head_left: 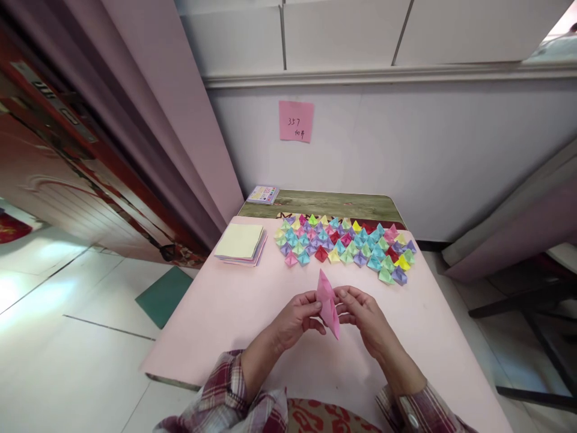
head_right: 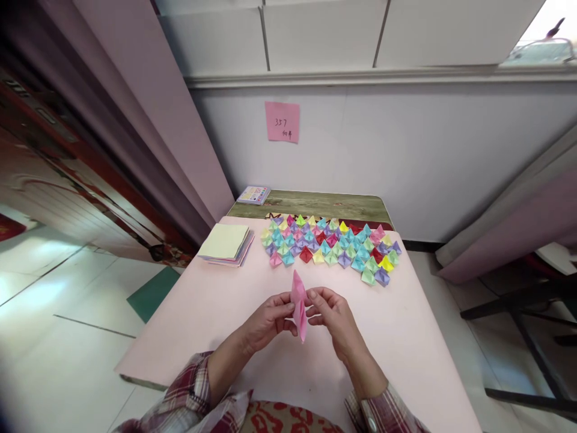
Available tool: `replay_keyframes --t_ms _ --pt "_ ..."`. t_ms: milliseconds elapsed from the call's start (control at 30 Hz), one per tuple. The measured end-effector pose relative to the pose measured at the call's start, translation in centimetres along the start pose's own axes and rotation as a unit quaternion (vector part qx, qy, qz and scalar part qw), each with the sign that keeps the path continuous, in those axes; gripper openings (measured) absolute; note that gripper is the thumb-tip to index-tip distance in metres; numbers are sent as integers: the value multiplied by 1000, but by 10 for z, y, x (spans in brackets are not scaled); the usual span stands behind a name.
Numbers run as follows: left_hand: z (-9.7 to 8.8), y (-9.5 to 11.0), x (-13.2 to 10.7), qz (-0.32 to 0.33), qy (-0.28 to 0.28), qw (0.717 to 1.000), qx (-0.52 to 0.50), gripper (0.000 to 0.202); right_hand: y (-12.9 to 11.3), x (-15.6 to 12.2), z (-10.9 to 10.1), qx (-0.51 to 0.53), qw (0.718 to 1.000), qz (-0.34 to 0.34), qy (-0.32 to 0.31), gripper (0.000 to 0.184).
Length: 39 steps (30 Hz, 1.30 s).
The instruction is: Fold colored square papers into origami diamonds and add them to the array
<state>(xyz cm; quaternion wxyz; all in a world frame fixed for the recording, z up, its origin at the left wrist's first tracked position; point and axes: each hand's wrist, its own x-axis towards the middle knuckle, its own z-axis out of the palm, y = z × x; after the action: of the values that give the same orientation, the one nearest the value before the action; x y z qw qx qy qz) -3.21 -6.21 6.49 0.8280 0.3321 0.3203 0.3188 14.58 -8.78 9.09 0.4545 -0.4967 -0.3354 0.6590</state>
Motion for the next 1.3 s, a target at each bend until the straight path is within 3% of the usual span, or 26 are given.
replay_keyframes --t_ms 133,633,1033,1300 --pt "-1 0 6 0 5 1000 -15 28 1 3 6 24 999 -2 -24 38" --pt "-3 -2 14 -4 11 999 -44 31 3 1 1 33 999 -26 5 44" --pt "-4 2 13 40 4 999 35 32 3 -7 2 -91 991 -87 51 51" --pt "2 -2 12 22 2 1000 10 29 4 -7 4 -134 979 -127 90 66"
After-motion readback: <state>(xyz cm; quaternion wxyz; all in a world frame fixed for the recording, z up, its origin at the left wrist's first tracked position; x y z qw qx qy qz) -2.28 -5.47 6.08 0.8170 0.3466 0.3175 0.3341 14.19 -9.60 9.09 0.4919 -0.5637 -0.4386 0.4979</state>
